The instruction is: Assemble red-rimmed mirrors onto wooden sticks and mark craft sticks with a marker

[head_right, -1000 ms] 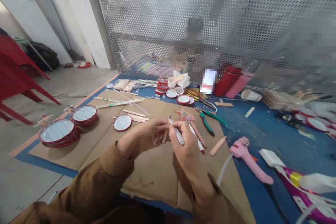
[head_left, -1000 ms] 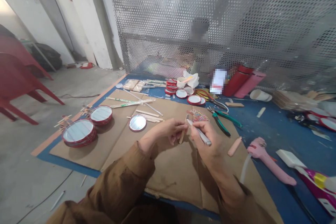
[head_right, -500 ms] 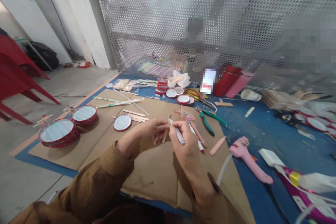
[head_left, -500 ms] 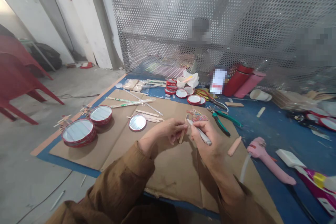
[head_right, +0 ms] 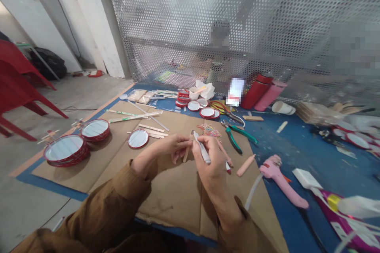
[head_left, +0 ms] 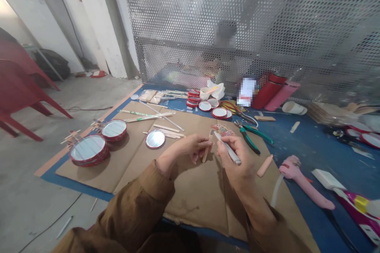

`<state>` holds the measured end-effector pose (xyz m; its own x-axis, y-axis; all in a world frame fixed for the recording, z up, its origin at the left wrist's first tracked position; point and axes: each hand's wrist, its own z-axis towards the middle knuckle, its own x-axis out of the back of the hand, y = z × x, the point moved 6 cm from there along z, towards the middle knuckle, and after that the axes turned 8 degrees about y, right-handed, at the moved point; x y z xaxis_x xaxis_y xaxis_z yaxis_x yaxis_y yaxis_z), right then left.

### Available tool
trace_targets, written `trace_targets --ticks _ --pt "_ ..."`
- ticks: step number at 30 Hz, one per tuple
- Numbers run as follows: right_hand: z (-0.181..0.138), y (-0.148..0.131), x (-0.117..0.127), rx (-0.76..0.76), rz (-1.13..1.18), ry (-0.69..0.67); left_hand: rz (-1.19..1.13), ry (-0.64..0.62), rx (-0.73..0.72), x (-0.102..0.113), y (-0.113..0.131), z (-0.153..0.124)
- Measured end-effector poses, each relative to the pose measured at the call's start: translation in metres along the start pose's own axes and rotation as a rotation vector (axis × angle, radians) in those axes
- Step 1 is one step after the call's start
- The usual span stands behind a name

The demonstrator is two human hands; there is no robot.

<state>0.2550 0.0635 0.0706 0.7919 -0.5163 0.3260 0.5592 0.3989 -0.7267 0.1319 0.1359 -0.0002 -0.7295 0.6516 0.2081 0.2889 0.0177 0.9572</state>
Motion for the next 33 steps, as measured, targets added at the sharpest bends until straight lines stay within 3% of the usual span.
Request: trace_targets --ticks 22,33 --pt "0.0003 -0.0004 -0.0009 0.022 0.000 -0.032 0.021 -0.011 0.008 0.0007 -0.0091 0.0044" --pt "0.0006 -0.0018 -0.0034 0.048 -0.020 -0.049 0.031 -0.007 0.002 0.0005 0.0007 -0.0013"
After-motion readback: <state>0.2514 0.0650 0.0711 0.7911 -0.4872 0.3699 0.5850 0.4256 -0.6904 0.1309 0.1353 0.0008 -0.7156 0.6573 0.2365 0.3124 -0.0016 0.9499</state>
